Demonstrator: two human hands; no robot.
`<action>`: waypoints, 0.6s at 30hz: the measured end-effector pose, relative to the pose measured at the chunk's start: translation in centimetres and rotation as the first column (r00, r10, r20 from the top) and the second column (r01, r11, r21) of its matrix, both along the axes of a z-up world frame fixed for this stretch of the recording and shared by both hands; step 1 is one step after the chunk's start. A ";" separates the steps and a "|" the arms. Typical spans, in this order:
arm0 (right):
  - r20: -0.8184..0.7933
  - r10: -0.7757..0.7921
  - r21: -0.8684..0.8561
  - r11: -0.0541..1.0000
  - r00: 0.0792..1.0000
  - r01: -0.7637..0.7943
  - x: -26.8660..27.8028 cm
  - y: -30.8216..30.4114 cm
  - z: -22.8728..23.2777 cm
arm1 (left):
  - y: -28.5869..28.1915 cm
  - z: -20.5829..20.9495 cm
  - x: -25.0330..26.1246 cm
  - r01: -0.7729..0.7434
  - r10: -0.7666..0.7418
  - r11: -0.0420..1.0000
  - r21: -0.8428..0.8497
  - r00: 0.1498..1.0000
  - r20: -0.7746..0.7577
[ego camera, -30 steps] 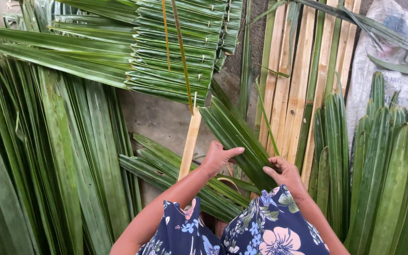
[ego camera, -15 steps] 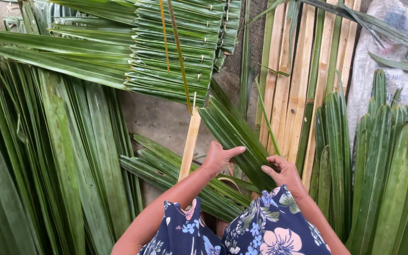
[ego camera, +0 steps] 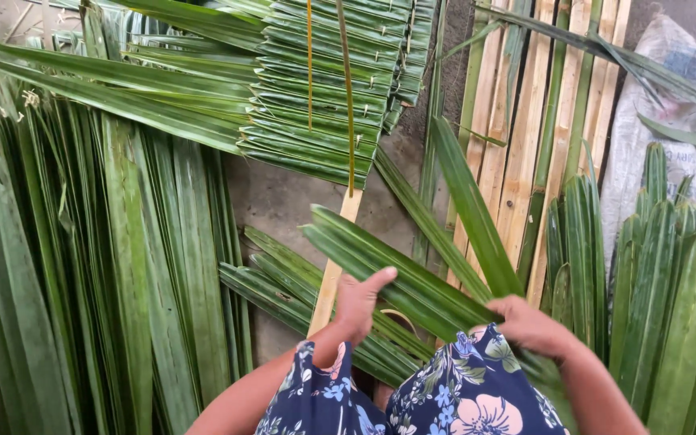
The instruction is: Weave palm leaves onto a wooden frame to create a thatched panel
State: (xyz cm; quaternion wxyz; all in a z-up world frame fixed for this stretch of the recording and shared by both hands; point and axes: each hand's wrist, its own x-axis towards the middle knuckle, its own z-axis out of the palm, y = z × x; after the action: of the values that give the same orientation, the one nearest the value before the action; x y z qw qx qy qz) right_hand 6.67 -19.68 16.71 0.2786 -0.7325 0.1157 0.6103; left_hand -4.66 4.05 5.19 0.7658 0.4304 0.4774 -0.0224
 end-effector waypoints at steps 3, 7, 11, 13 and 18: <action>0.164 0.460 -0.151 0.886 0.873 -0.438 2.6 5.3 4.6 | 3.5 3.3 0.4 -0.212 0.215 0.970 -0.123 0.977 0.010; 0.100 0.671 -0.320 0.721 0.735 -0.615 5.5 14.1 12.5 | 7.6 5.4 0.8 -0.382 0.411 0.891 -0.246 0.908 0.078; 0.122 0.783 -0.360 0.607 0.610 -0.709 8.2 11.9 10.4 | 10.3 5.2 1.7 -0.504 0.531 0.830 -0.240 0.845 0.066; 0.026 0.732 -0.392 0.634 0.681 -0.666 10.1 8.7 8.5 | 12.9 6.2 2.1 -0.416 0.413 0.902 -0.113 0.910 -0.044; 0.085 0.670 -0.493 0.671 0.738 -0.553 15.1 -2.7 4.2 | 16.4 -5.4 3.1 -0.519 0.525 0.851 -0.081 0.847 0.089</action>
State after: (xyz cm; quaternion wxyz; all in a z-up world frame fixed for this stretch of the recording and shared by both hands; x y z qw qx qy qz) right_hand 21.80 -22.38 20.91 -0.1030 -0.8438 -0.0427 0.5249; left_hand -1.56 20.46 -0.24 0.7790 0.2641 0.5335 0.1968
